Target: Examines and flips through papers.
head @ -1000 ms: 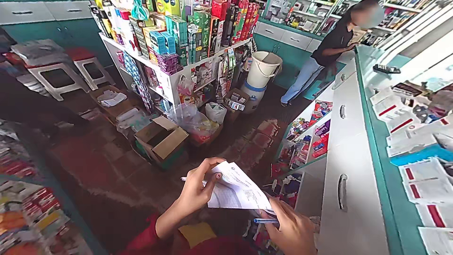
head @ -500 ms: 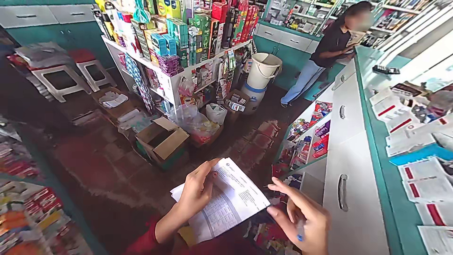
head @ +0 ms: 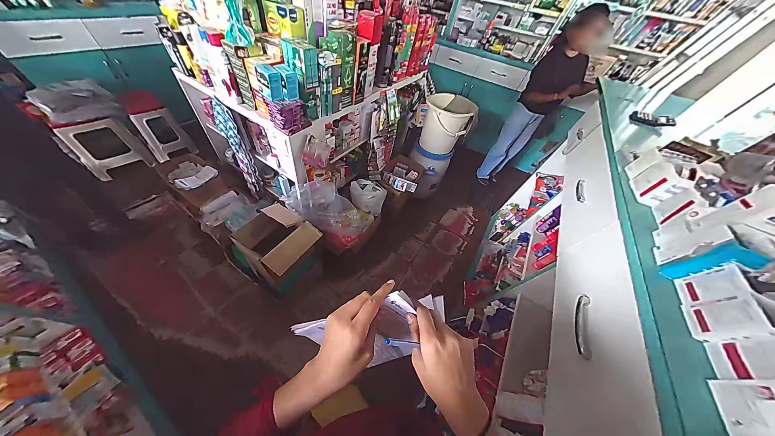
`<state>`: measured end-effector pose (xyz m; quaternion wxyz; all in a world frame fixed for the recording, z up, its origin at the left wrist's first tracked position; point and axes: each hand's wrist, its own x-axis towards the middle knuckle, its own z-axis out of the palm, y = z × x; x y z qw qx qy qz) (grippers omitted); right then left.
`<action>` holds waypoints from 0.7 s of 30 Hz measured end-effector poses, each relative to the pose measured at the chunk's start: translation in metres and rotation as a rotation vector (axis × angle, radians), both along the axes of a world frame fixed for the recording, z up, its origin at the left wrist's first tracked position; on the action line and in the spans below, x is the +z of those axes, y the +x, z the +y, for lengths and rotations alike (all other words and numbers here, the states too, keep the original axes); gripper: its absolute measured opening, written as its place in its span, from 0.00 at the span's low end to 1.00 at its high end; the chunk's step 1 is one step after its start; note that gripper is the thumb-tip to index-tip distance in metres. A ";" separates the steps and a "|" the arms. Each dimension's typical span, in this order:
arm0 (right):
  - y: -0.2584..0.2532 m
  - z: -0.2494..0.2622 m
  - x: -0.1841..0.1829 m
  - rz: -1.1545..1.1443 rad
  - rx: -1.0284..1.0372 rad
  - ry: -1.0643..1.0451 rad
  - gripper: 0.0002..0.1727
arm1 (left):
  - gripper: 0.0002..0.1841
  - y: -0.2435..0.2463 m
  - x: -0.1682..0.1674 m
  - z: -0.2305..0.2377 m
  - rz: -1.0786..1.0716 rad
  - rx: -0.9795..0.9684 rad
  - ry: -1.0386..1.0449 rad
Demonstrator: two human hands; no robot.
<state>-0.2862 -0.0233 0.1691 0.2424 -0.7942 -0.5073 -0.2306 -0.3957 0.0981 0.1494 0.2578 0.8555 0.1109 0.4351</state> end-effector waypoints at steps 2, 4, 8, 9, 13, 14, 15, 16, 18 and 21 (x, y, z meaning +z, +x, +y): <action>0.002 -0.003 0.001 0.050 0.033 0.002 0.19 | 0.20 0.001 -0.001 0.000 -0.028 -0.004 -0.021; 0.007 -0.008 0.004 0.106 0.068 -0.001 0.20 | 0.19 0.002 0.000 -0.001 -0.048 -0.039 -0.065; 0.009 -0.010 -0.001 0.001 0.086 0.024 0.18 | 0.19 0.007 -0.001 -0.009 -0.058 -0.032 -0.049; 0.010 -0.011 -0.002 -0.005 0.093 0.041 0.16 | 0.19 0.010 -0.002 -0.010 -0.057 -0.030 -0.028; 0.018 -0.018 -0.001 0.001 0.121 0.067 0.16 | 0.21 0.017 -0.005 -0.016 -0.025 -0.094 0.038; 0.019 -0.019 -0.002 0.000 0.130 0.062 0.15 | 0.21 0.019 -0.007 -0.018 -0.020 -0.080 0.056; 0.021 -0.019 -0.003 0.006 0.143 0.067 0.15 | 0.21 0.022 -0.007 -0.018 -0.015 -0.064 0.078; 0.024 -0.020 -0.004 0.026 0.159 0.073 0.15 | 0.21 0.024 -0.008 -0.018 -0.009 -0.054 0.103; 0.031 -0.024 -0.005 0.099 0.201 0.071 0.15 | 0.20 0.028 -0.008 -0.019 -0.017 -0.051 0.142; 0.039 -0.029 -0.006 0.180 0.256 0.053 0.14 | 0.16 0.033 -0.010 -0.022 -0.039 -0.056 0.168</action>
